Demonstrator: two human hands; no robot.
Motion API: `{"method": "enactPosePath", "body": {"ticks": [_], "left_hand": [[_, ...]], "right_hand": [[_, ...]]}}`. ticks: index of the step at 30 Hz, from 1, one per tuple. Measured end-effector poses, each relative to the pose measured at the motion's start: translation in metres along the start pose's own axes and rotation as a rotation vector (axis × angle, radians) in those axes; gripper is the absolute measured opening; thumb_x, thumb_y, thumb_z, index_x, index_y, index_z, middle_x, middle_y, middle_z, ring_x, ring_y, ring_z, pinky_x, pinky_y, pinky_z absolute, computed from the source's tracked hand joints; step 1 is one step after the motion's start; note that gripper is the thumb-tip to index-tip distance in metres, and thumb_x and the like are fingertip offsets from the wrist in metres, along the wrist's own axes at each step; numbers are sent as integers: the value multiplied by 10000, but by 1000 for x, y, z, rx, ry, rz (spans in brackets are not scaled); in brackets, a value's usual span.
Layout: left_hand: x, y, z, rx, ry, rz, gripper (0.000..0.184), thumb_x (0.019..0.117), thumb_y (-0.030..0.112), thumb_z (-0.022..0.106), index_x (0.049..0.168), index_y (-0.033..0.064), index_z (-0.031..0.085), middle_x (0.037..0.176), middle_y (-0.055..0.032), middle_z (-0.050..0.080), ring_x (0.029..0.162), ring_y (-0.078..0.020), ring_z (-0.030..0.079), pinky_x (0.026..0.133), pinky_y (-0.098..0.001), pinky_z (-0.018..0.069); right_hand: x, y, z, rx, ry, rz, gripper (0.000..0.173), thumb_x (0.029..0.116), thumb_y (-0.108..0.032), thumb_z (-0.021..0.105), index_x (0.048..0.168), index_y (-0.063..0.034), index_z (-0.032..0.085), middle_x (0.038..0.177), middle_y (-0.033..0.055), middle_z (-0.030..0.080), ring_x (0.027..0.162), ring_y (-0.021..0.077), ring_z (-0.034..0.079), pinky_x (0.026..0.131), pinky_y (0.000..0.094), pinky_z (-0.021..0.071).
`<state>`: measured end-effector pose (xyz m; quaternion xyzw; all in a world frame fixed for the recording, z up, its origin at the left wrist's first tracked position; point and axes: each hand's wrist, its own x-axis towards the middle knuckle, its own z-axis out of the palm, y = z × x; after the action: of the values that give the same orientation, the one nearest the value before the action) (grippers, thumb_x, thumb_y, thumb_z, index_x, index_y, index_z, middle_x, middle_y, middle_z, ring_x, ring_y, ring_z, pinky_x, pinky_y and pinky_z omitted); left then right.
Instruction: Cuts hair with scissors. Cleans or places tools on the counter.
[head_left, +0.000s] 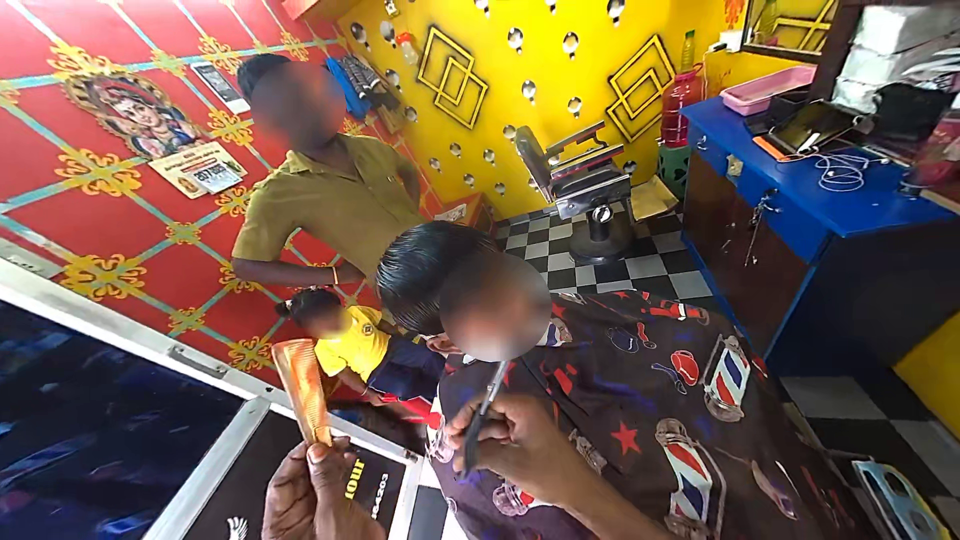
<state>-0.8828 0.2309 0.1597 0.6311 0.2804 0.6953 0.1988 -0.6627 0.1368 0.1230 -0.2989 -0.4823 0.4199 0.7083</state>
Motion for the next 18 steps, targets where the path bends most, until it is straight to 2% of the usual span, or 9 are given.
{"method": "enactPosePath", "body": {"ticks": [3,6,8,12,18], "left_hand": [[-4,-17,-26,28,10,-92,161,1058,98,495,1153,30,605,885,49,691,735,-50,660,664,-192,561],[-10,-31,-50,61,-6,-173,168,1065,107,484,1170,22,584,874,59,677,717,-27,641,657,-175,549],[-13,-37,-61,75,-16,-230,167,1070,123,482,1158,31,590,871,56,676,702,-25,635,639,-173,543],[-16,-47,-70,65,-15,-289,177,1072,124,469,1155,19,584,861,38,681,677,-38,641,620,-177,551],[-16,-49,-66,50,-28,-338,168,1071,121,476,1174,26,569,855,34,687,678,-38,646,607,-183,554]], "right_hand": [[29,10,18,-40,42,-23,201,902,-90,773,1061,-4,684,1044,73,742,952,185,736,841,359,644],[47,18,27,-72,76,-38,232,883,-106,794,1070,-4,702,1058,68,742,979,177,737,879,351,640],[54,25,31,-88,88,-39,183,912,-108,761,1059,-12,711,1041,61,749,963,167,737,872,341,635],[64,32,34,-85,95,-33,247,883,-145,802,1078,-21,714,1053,52,750,985,174,738,891,349,635],[71,34,34,-70,66,-28,267,874,-122,806,1088,-1,702,1063,70,746,984,190,740,886,360,639]]}}
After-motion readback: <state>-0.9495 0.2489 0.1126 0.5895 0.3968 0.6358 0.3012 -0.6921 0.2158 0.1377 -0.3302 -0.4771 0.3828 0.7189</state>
